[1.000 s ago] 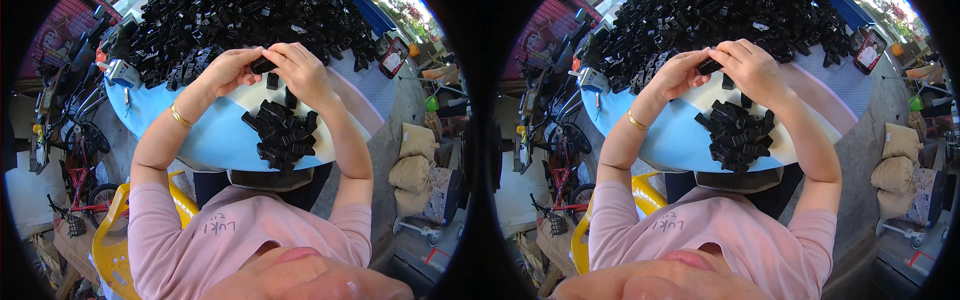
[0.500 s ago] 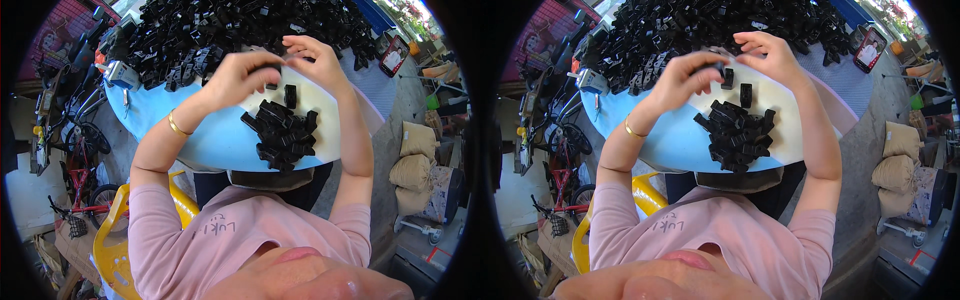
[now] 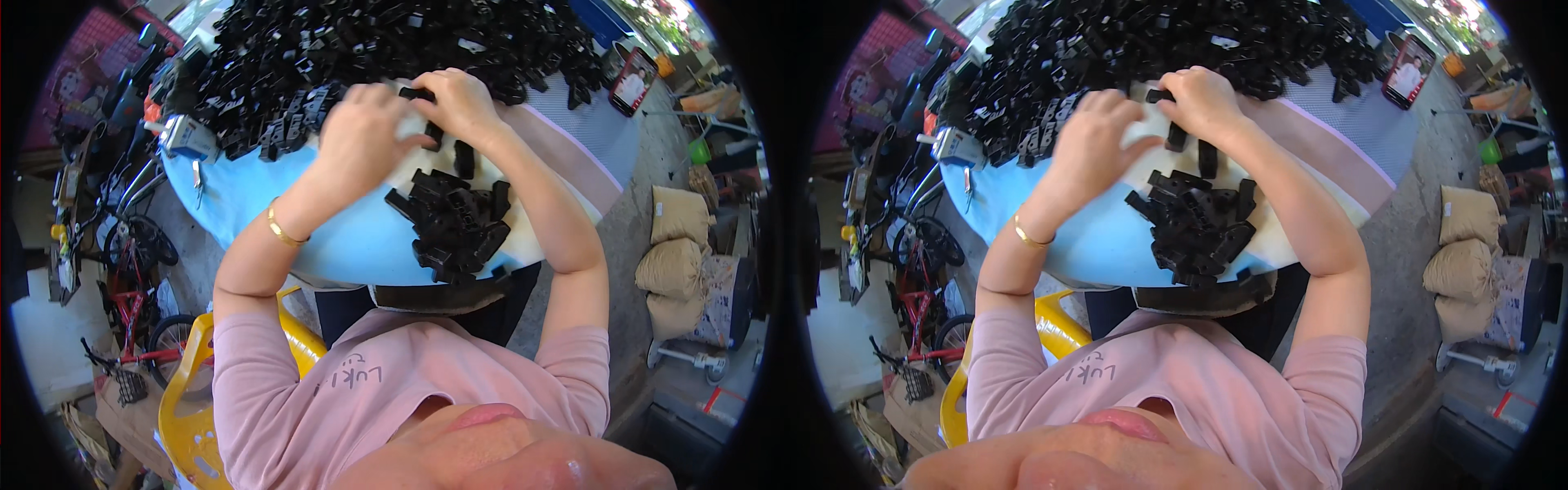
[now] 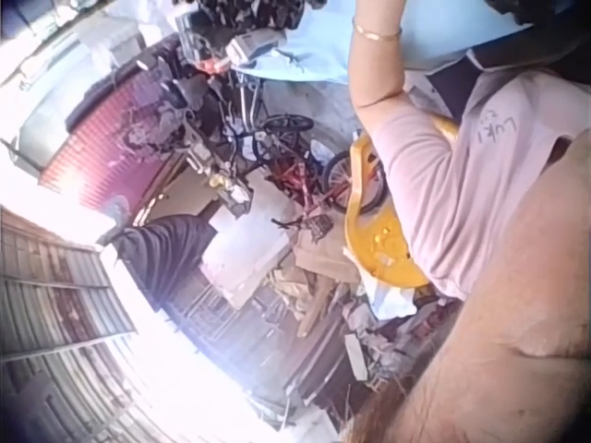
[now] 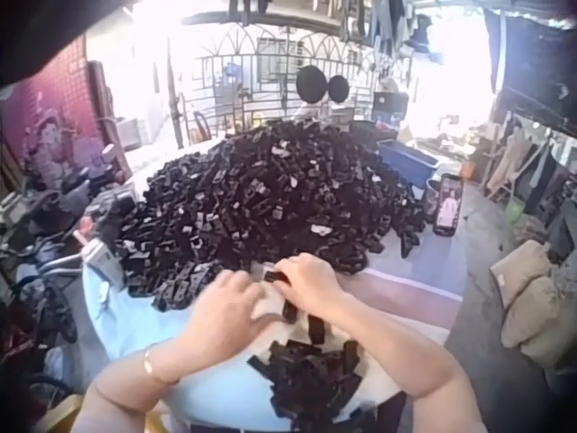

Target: Assembling or inspecting small black plastic components at a workstation.

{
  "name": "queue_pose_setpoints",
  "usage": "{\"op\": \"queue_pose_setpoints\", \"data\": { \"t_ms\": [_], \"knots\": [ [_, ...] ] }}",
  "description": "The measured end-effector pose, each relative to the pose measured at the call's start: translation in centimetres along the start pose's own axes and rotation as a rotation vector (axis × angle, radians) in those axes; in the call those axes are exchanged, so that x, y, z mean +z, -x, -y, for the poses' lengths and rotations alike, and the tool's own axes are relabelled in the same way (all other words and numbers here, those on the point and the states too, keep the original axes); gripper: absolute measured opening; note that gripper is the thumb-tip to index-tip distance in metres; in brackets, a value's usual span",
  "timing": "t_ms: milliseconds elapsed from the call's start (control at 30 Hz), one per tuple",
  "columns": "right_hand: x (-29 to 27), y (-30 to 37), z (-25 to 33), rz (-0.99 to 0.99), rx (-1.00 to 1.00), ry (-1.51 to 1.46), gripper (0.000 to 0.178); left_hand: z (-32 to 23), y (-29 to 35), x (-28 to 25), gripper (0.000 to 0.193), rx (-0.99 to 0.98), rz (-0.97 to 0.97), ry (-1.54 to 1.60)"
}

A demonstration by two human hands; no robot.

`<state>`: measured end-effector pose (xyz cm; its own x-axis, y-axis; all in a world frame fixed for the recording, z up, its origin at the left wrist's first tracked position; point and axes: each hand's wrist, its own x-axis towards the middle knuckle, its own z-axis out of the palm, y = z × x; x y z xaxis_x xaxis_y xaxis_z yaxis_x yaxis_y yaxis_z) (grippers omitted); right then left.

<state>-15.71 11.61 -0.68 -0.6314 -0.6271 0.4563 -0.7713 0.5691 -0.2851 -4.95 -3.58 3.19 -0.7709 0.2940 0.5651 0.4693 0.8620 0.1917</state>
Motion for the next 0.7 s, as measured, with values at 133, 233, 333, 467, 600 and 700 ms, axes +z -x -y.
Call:
{"op": "queue_pose_setpoints", "data": {
  "t_ms": [133,233,333,467,600,700],
  "knots": [
    [-0.8,0.4,0.2,-0.054,0.146,-0.216,0.028,2.7,0.2,0.5,0.026,-0.184,0.304,-0.346],
    [-2.1,0.8,-0.1,-0.084,0.223,-0.449,0.033,3.1,0.4,1.0,0.023,-0.137,0.317,-0.346],
    [-3.0,1.1,-0.2,-0.033,0.279,-0.901,0.031,2.5,-0.3,1.1,0.022,-0.089,0.246,-0.142],
    [-3.6,1.2,1.2,-0.165,0.409,-1.298,0.025,2.0,-1.5,0.6,0.031,-0.503,0.173,0.809],
    [-3.8,1.7,2.2,-0.224,0.447,-1.390,0.024,2.1,-1.4,1.6,0.032,-0.686,0.030,1.335],
    [-3.2,1.9,3.2,-0.235,0.356,-1.288,0.023,2.0,-0.9,3.0,0.035,-0.730,-0.028,1.502]
  ]
}}
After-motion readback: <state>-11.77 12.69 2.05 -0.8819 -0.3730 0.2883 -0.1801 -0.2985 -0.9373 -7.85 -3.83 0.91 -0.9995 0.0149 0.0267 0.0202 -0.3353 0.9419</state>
